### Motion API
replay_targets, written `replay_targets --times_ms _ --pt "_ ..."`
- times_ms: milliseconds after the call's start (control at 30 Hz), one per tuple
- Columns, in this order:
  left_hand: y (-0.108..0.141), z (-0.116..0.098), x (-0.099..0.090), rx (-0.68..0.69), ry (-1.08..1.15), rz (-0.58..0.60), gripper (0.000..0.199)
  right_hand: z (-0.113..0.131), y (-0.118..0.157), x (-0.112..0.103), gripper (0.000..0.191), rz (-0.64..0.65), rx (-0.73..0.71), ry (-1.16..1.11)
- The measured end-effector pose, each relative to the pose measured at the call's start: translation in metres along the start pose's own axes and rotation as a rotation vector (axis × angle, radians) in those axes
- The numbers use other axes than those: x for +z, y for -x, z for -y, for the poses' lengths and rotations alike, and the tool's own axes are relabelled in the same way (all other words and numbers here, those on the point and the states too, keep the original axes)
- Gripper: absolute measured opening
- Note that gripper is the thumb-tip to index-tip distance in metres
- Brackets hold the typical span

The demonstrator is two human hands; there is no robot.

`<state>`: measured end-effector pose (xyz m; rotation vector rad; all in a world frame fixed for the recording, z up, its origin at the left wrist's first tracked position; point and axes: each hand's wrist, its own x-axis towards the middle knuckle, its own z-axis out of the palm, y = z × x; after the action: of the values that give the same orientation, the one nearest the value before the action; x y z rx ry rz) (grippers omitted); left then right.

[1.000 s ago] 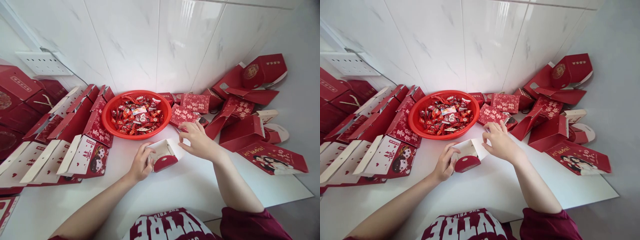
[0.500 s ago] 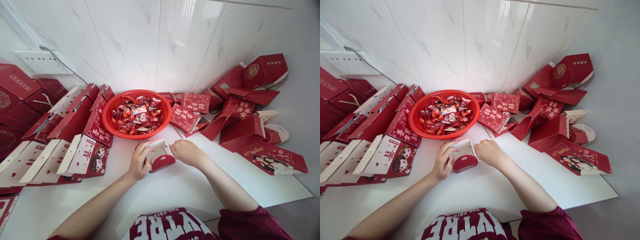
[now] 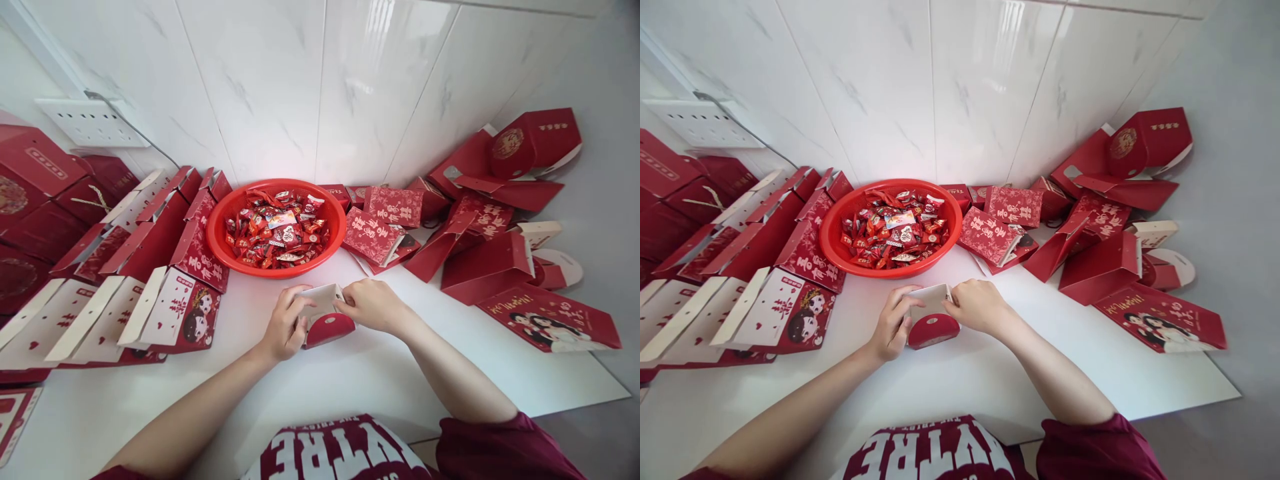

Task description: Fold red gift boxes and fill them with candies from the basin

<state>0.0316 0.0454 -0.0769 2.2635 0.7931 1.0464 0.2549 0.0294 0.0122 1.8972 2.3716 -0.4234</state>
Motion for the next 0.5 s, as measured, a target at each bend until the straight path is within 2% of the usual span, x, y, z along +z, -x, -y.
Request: replay_targets --times_ms 167,400,500 --pt "-0.0010 0.0027 0.0011 -0.011 0.037 0.004 0.029 0.0068 -0.0083 0.0099 0.047 0.054 0.085 0.029" --pt "-0.0022 0.0049 -0.0012 -0.034 0.056 0.002 0.029 0.0079 -0.0100 0.0091 0.049 0.086 0.058 0.034" --pt "-0.0019 0.0056 -0.0005 -0.039 0.059 -0.009 0.032 0.0027 -0.0066 0.0033 0.048 0.035 0.013 0.034"
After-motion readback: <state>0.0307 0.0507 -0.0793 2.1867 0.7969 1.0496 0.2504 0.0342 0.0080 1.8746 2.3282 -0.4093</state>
